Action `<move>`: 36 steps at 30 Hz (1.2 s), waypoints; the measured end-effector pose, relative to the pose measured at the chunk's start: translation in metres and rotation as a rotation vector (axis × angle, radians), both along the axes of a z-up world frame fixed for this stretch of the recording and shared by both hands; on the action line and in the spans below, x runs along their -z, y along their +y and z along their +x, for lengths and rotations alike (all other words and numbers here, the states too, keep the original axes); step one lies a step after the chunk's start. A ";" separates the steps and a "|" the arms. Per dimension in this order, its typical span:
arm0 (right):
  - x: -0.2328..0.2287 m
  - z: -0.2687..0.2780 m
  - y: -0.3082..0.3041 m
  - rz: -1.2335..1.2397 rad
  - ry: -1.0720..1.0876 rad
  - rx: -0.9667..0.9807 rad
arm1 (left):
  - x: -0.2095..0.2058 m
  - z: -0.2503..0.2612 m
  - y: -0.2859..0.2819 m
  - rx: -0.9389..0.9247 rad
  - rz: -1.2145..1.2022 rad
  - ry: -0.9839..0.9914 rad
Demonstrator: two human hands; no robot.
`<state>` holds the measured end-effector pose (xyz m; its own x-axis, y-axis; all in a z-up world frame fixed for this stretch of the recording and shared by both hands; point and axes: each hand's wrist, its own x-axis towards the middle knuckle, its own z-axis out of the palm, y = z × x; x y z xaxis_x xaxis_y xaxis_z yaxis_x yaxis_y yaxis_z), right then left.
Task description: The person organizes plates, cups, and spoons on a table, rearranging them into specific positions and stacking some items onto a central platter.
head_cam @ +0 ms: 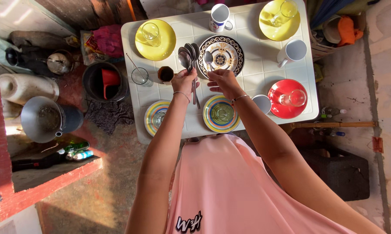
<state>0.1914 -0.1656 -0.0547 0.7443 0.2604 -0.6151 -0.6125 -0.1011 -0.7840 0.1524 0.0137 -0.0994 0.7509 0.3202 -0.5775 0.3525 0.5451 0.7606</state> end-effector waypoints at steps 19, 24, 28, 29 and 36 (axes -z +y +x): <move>0.036 0.018 -0.040 -0.222 -0.255 0.140 | 0.009 0.007 -0.014 -0.115 0.096 -0.219; 0.111 0.045 -0.063 -0.351 -0.137 0.176 | 0.004 -0.012 0.010 -0.075 0.108 0.000; 0.143 0.044 -0.049 -0.359 -0.110 0.164 | 0.003 -0.014 0.018 -0.079 0.077 -0.010; 0.147 0.043 -0.043 -0.344 -0.114 0.163 | 0.001 -0.014 0.018 -0.080 0.082 0.006; 0.162 0.042 -0.021 -0.442 -0.104 0.087 | -0.006 -0.016 0.020 -0.092 0.087 0.049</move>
